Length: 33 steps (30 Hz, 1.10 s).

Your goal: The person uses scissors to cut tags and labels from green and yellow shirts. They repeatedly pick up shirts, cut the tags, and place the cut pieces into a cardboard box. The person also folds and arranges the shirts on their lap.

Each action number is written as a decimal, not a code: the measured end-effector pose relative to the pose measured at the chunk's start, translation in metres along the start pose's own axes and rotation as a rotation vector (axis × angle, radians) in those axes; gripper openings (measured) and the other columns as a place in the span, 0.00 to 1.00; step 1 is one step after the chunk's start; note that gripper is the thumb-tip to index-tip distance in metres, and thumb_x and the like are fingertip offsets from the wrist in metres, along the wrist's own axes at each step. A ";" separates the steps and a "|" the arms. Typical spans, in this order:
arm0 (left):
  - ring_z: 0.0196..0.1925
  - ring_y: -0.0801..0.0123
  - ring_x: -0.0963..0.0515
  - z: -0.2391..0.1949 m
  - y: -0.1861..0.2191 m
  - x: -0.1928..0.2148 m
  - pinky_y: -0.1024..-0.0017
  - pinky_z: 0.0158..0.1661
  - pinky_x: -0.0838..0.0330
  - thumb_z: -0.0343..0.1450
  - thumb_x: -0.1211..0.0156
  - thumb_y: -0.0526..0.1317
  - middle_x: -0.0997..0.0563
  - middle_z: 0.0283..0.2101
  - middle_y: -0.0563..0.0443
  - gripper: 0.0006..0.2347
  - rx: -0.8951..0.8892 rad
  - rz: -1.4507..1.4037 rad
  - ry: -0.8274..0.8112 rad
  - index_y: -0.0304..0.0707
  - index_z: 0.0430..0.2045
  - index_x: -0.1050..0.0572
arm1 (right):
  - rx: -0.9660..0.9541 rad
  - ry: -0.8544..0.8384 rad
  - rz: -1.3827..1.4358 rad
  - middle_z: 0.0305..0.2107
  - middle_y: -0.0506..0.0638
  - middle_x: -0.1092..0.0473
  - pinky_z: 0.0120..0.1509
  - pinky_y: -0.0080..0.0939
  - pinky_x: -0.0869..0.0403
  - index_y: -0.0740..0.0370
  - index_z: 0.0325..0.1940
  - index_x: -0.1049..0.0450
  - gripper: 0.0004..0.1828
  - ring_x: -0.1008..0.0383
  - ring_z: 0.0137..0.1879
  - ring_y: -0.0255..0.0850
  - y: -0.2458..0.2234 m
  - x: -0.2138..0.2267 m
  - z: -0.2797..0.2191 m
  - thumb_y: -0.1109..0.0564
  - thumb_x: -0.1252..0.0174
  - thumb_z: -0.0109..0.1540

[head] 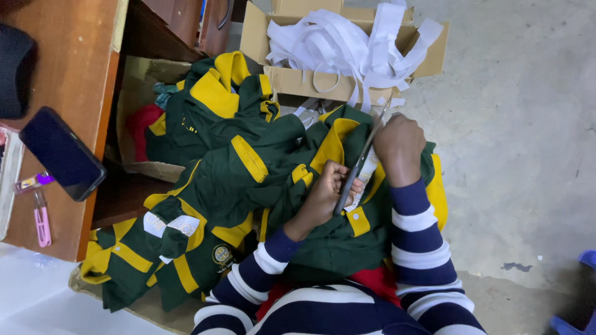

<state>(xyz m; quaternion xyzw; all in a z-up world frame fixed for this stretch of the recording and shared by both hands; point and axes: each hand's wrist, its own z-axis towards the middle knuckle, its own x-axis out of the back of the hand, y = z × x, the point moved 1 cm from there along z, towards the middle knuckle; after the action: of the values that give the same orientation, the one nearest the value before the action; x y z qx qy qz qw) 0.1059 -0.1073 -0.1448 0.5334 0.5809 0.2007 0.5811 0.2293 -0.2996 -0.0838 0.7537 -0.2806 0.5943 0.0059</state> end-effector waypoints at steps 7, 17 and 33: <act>0.50 0.52 0.15 -0.022 0.098 -0.008 0.68 0.48 0.17 0.61 0.33 0.24 0.19 0.49 0.26 0.28 0.041 0.115 -0.087 0.30 0.54 0.39 | 0.069 0.090 0.642 0.20 0.59 0.28 0.39 0.47 0.28 0.62 0.26 0.26 0.16 0.27 0.30 0.49 0.053 -0.005 0.007 0.50 0.40 0.65; 0.46 0.30 0.15 -0.063 0.200 -0.016 0.54 0.37 0.22 0.70 0.38 0.37 0.17 0.46 0.19 0.18 0.551 1.006 -0.437 0.25 0.51 0.33 | -0.126 0.082 1.664 0.23 0.47 0.32 0.24 0.27 0.26 0.58 0.40 0.26 0.04 0.28 0.25 0.32 0.046 0.015 -0.105 0.57 0.43 0.68; 0.36 0.31 0.15 -0.086 0.149 -0.037 0.48 0.34 0.24 0.73 0.40 0.38 0.17 0.34 0.24 0.17 0.292 1.053 -0.236 0.30 0.51 0.37 | 0.211 0.094 1.722 0.33 0.45 0.39 0.33 0.31 0.30 0.63 0.47 0.23 0.06 0.38 0.32 0.32 0.023 -0.016 -0.173 0.59 0.42 0.70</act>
<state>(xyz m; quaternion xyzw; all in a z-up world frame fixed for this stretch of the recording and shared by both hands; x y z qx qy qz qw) 0.0785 -0.0533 0.0201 0.8455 0.1887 0.3201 0.3835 0.0625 -0.2527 -0.0550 0.2505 -0.6963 0.4454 -0.5040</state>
